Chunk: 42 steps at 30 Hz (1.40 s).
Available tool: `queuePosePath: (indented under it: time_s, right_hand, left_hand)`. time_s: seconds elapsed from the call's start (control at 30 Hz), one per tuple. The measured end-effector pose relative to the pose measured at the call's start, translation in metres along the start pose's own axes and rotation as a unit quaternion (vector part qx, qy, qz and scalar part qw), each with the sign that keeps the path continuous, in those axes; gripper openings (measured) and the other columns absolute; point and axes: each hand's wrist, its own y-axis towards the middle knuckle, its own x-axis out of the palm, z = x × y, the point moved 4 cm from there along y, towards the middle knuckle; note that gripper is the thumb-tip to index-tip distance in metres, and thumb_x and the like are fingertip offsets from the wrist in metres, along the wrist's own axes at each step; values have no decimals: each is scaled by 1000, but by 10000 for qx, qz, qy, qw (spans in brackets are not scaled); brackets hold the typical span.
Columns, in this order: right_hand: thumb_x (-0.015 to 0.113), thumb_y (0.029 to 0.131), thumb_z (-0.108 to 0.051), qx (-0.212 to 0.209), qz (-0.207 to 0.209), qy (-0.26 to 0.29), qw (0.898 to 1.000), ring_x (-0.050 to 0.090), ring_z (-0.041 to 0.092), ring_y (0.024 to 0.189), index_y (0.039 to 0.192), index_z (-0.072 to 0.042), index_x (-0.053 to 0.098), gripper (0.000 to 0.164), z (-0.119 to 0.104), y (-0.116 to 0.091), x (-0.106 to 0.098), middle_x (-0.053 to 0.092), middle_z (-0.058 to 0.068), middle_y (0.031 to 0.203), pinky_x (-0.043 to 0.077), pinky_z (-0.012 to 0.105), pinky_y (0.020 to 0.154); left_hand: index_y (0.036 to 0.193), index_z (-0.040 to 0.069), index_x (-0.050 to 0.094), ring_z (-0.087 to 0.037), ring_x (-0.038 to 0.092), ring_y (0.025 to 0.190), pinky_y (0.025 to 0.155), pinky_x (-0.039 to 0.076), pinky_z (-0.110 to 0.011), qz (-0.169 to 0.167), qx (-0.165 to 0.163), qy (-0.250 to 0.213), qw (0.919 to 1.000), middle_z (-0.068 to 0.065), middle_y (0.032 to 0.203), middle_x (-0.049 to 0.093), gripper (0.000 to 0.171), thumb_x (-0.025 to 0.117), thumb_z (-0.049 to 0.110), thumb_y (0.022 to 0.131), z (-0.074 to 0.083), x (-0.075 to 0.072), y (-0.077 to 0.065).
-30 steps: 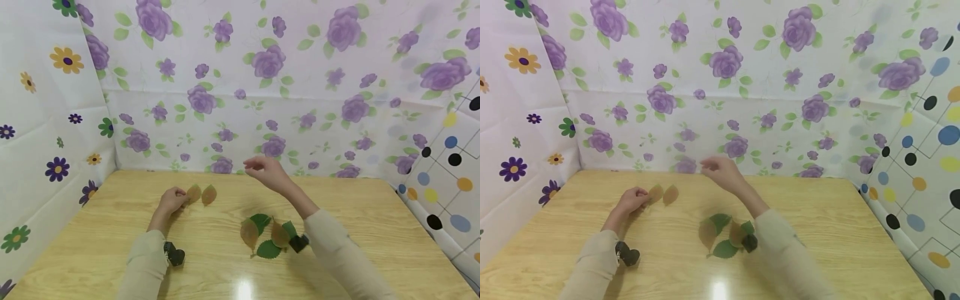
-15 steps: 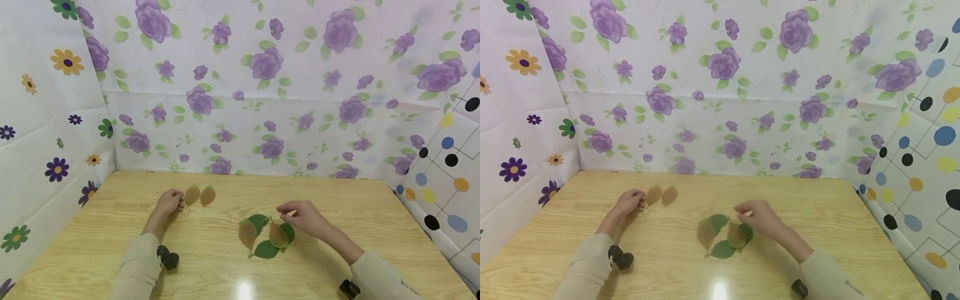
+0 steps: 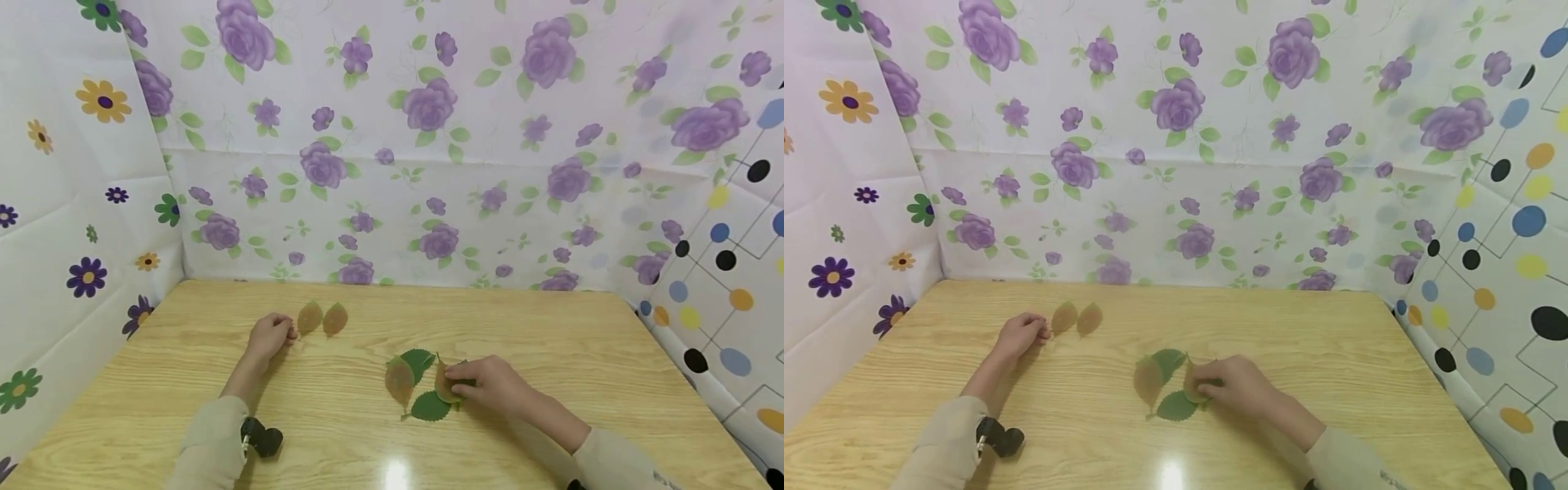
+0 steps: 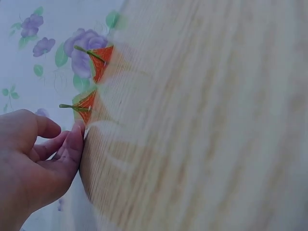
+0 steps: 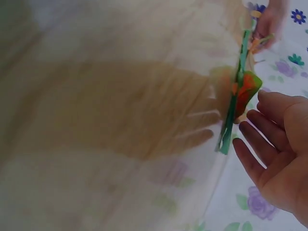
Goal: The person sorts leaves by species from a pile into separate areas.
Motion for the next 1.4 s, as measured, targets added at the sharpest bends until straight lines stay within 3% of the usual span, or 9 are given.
queuePosePath:
  time_s: [0.17,0.3,0.47,0.6,0.73,0.87,1.07,1.2,1.4]
  right_hand:
    - [73,85,-8,-423,-94,-742,9963,67,23,99,107,-3,74,22,-4,0,5,69,11,111,55,30,80]
    - [72,86,-9,-849,-25,-1150,9897,67,22,98,103,-3,75,17,-6,0,8,70,11,108,56,32,79]
    - [72,85,-7,-1231,167,-1395,9824,68,22,96,100,-3,75,16,-6,-3,8,70,13,107,56,30,76]
    - [71,87,-9,-1316,164,-1545,9791,67,22,99,102,-3,75,17,-3,-5,10,69,12,110,56,32,79]
    - [69,89,-10,-1404,115,-1534,9781,67,22,101,104,-2,74,18,-2,-6,11,68,13,112,55,32,80]
    - [70,88,-10,-1486,155,-1529,9769,67,22,101,104,-2,74,19,-4,-7,12,68,14,111,55,33,80]
    - [71,87,-10,-1544,198,-1568,9753,66,23,101,105,-1,74,20,-4,-8,12,68,15,111,55,35,82]
    - [70,88,-10,-1519,155,-1514,9766,66,24,102,106,0,73,21,-4,-8,13,68,15,112,54,36,83]
    - [69,89,-11,-1448,71,-1486,9782,65,25,103,108,1,72,22,-5,-9,12,67,16,113,54,37,84]
  left_hand:
    - [123,-13,49,-18,59,85,74,53,-23,188,19,93,9998,-20,107,56,33,38,10,102,4,-2,-8]
    - [124,-13,49,-26,61,92,80,54,-30,429,117,175,9989,-25,113,55,35,38,11,101,17,-5,-19]
    - [123,-11,51,-37,60,97,78,55,-37,456,729,578,9946,-27,114,56,33,42,12,100,45,3,-35]
    - [119,-9,56,-37,61,95,74,55,-37,-18,1410,942,9855,-23,112,60,30,50,13,99,64,27,-46]
    - [115,-9,59,-28,62,87,71,55,-36,-871,1943,1250,9690,-16,104,64,29,57,12,96,72,63,-58]
    - [110,-8,61,-20,61,77,62,53,-30,-1414,2028,1426,9584,-9,92,63,26,62,11,92,73,98,-69]
    - [102,-9,61,-16,58,72,60,51,-28,-1629,2092,1567,9514,-7,85,62,26,68,10,86,72,129,-74]
    - [98,-9,60,-16,56,74,62,52,-26,-1663,2243,1572,9473,-7,84,59,24,72,7,85,72,140,-79]
    - [93,-5,57,-13,47,64,55,43,-21,-1571,2157,1679,9490,-2,76,51,24,76,3,81,70,151,-82]
